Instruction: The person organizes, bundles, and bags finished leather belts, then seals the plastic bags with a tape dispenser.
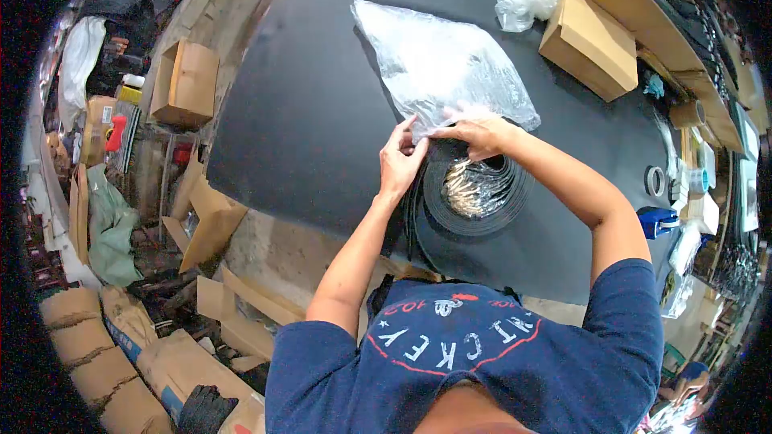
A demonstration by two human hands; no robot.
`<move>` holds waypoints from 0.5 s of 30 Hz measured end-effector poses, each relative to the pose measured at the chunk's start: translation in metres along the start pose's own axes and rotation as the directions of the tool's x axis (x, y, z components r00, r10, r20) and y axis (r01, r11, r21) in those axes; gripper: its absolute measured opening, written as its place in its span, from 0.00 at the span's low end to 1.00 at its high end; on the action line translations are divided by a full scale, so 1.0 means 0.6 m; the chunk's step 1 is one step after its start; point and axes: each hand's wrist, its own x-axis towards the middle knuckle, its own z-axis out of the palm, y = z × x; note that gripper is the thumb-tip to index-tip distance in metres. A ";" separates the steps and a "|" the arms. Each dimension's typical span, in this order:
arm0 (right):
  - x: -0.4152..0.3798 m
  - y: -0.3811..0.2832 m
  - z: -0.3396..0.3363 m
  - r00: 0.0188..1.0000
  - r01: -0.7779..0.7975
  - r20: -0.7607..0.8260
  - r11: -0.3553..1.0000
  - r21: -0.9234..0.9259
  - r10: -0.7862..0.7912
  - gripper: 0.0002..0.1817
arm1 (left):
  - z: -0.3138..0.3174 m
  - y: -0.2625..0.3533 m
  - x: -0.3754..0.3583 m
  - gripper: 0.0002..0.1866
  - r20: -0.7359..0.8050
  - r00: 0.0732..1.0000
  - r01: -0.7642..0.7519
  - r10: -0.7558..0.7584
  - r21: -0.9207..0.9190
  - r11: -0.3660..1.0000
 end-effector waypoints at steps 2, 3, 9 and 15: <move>-0.004 0.004 -0.004 1.000 -0.005 0.017 1.000 -0.022 0.005 0.56 | 0.007 -0.017 0.010 0.23 -0.094 0.995 -0.037 0.038 0.018 0.999; -0.003 0.002 -0.012 1.000 0.010 0.016 1.000 -0.008 -0.010 0.57 | 0.005 -0.016 0.012 0.23 -0.096 0.995 -0.033 0.035 0.018 0.999; -0.002 0.014 -0.001 0.998 0.046 -0.043 0.999 -0.028 -0.047 0.59 | -0.011 -0.012 0.019 0.21 -0.017 0.997 -0.074 0.074 0.022 0.997; 0.027 0.035 -0.016 1.000 -0.012 -0.021 1.000 -0.017 0.012 0.56 | -0.069 -0.012 -0.014 0.29 0.080 0.964 -0.266 0.253 0.294 0.918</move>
